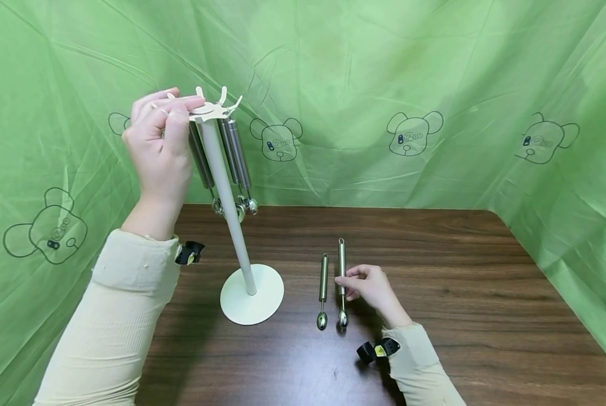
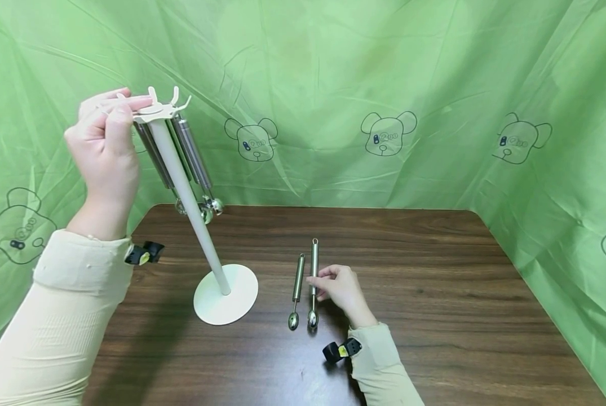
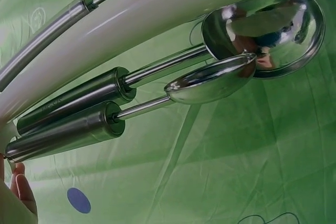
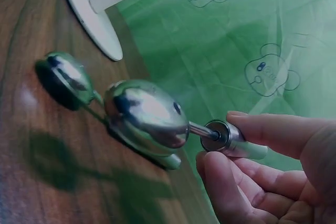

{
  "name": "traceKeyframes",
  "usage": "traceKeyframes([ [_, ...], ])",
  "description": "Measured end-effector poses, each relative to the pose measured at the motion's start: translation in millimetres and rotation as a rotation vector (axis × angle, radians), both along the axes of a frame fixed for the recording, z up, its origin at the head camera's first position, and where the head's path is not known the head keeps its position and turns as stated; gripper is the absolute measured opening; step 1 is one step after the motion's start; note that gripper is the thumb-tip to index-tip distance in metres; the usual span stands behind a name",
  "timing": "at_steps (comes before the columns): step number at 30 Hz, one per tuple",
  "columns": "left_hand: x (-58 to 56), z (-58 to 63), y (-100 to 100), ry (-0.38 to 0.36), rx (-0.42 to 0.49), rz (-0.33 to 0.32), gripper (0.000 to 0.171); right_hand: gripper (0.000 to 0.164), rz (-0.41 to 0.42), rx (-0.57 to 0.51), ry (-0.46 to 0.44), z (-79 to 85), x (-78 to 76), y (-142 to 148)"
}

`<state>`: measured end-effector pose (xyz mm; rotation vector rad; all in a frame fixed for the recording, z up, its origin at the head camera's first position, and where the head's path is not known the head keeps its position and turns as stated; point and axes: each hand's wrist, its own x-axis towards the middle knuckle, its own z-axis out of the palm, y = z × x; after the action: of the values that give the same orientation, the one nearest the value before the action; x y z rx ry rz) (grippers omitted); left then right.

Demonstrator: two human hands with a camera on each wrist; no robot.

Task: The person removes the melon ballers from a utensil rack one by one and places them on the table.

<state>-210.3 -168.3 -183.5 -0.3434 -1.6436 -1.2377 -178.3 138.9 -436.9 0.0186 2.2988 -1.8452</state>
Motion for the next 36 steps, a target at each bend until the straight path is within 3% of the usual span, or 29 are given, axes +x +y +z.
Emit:
traceKeyframes([
  [21, -3.6, 0.2, -3.5, 0.01, 0.032, -0.065, 0.031, 0.023, -0.022, 0.112, -0.105, -26.1, -5.9, -6.8],
  [36, -8.2, 0.0, -5.6, 0.021, 0.063, -0.09, 0.03, 0.022, -0.046, 0.268, -0.128, -18.6, -7.7, -14.9],
])
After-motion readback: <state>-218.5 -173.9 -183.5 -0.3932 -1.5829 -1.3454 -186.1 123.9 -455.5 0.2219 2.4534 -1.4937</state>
